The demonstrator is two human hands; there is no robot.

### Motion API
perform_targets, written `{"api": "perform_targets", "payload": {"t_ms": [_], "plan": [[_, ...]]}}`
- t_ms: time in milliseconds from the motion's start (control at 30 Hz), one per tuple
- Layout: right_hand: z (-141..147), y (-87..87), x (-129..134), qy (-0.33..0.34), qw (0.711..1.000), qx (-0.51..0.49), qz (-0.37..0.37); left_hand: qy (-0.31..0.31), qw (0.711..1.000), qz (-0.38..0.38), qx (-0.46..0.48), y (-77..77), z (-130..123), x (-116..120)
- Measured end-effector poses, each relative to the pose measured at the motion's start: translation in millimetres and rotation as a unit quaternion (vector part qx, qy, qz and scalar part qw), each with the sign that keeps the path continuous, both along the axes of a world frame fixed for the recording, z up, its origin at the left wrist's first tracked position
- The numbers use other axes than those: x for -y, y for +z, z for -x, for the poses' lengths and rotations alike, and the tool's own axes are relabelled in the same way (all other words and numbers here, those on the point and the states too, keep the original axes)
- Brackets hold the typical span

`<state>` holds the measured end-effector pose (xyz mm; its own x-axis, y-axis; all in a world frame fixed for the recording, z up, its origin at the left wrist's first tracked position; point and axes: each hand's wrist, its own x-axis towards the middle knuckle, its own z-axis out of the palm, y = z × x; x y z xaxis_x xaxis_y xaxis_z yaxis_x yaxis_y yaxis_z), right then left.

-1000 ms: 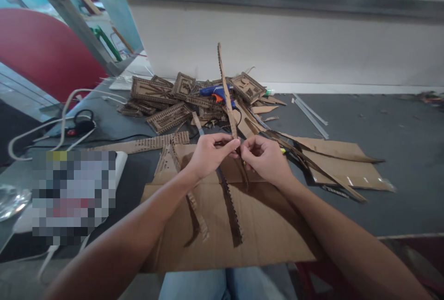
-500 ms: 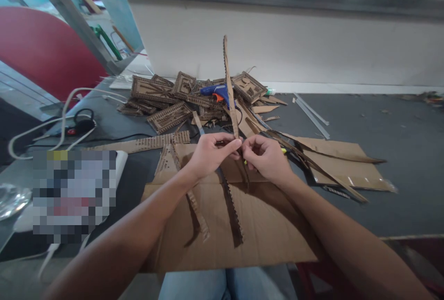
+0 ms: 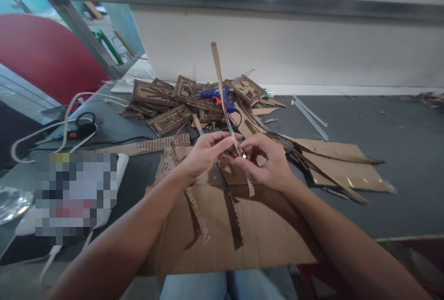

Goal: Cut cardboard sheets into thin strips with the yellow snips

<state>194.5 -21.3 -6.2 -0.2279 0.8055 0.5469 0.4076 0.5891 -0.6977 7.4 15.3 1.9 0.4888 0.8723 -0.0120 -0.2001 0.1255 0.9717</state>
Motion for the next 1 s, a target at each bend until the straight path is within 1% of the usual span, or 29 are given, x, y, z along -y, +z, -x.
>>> {"api": "perform_targets", "payload": {"t_ms": [100, 200, 300, 467, 533, 733, 1000], "plan": [[0.3, 0.6, 0.5, -0.005, 0.999, 0.031, -0.024, -0.011, 1.0, -0.002, 0.0, -2.8, 1.2, -1.3], [1.6, 1.0, 1.1, -0.016, 0.998, 0.036, -0.045, -0.011, 1.0, -0.013, -0.005, -7.1, 0.8, -2.2], [2.7, 0.9, 1.6, -0.031, 0.999, 0.024, -0.029, -0.001, 1.0, -0.01, -0.014, -9.4, -0.1, -3.2], [2.9, 0.4, 1.9, -0.045, 0.999, 0.012, -0.002, 0.004, 1.0, -0.005, -0.019, -7.9, 0.6, -4.6], [2.5, 0.6, 1.6, -0.041, 0.999, 0.008, -0.006, 0.007, 1.0, -0.012, -0.028, -7.4, 1.6, -5.0], [0.1, 0.6, -0.8, -0.018, 1.0, 0.017, -0.013, 0.018, 0.995, -0.065, -0.07, -6.5, 3.9, -5.9], [-0.9, -0.8, -0.1, -0.029, 0.999, 0.028, -0.036, 0.021, 0.994, -0.066, -0.082, -3.4, 3.2, -5.2]]}}
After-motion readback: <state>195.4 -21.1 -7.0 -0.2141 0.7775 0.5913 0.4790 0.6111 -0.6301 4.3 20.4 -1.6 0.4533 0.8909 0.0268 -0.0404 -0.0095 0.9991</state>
